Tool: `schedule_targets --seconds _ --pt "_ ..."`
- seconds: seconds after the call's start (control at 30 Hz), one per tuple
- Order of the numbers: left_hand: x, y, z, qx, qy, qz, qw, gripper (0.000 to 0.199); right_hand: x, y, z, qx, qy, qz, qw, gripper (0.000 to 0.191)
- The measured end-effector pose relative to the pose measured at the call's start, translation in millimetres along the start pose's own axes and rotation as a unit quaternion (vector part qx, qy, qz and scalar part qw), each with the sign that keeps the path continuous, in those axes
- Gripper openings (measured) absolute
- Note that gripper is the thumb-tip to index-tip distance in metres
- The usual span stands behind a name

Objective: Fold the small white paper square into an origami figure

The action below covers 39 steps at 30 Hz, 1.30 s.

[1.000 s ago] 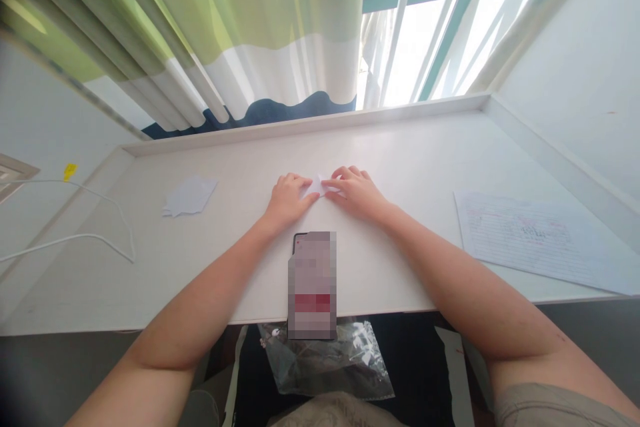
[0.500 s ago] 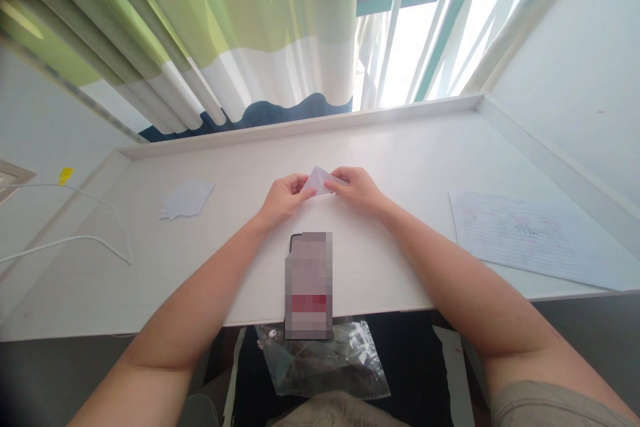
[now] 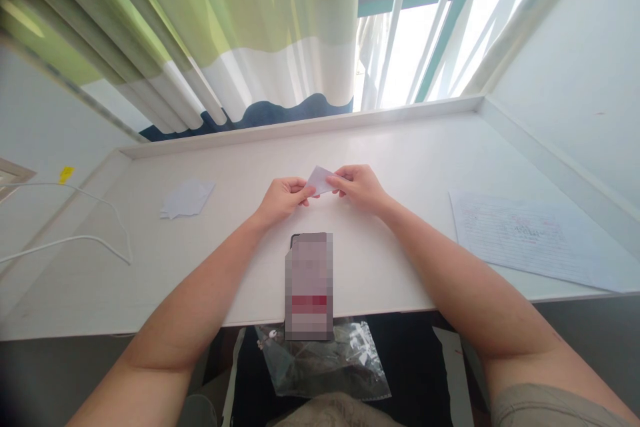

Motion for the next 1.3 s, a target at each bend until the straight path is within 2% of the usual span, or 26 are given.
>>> schedule_targets --seconds 0.43,0.67,0.8,1.0,1.3 --pt "-5 0.4 -3 -0.016 0.014 0.008 1.0 0.045 -8 -2 1 0.006 0.003 -0.002 1.0 0.049" --pt "-15 -11.0 -11 0.031 0.021 0.05 0.998 0.032 8 -2 -1 0.018 0.044 0.001 0.999 0.055" --pt "-20 -15.3 -14 0.052 0.028 0.071 0.996 0.026 11 -1 -2 0.018 0.044 0.008 0.999 0.049" --pt "-16 -17.4 -16 0.065 0.036 0.072 0.995 0.029 11 1 -1 0.012 0.038 -0.001 0.999 0.04" --pt "-12 -16.3 -15 0.072 0.052 0.064 0.994 0.037 5 8 4 -0.043 0.044 -0.049 0.997 0.038"
Point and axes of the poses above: each hand's wrist, its own z-axis towards the middle knuckle, its own y-axis out of the back of the hand, x = y × z, the point moved 8 cm from there along z, towards the middle knuckle, and after that the axes turned 4 degrees about -y, right-handed, at the moved point
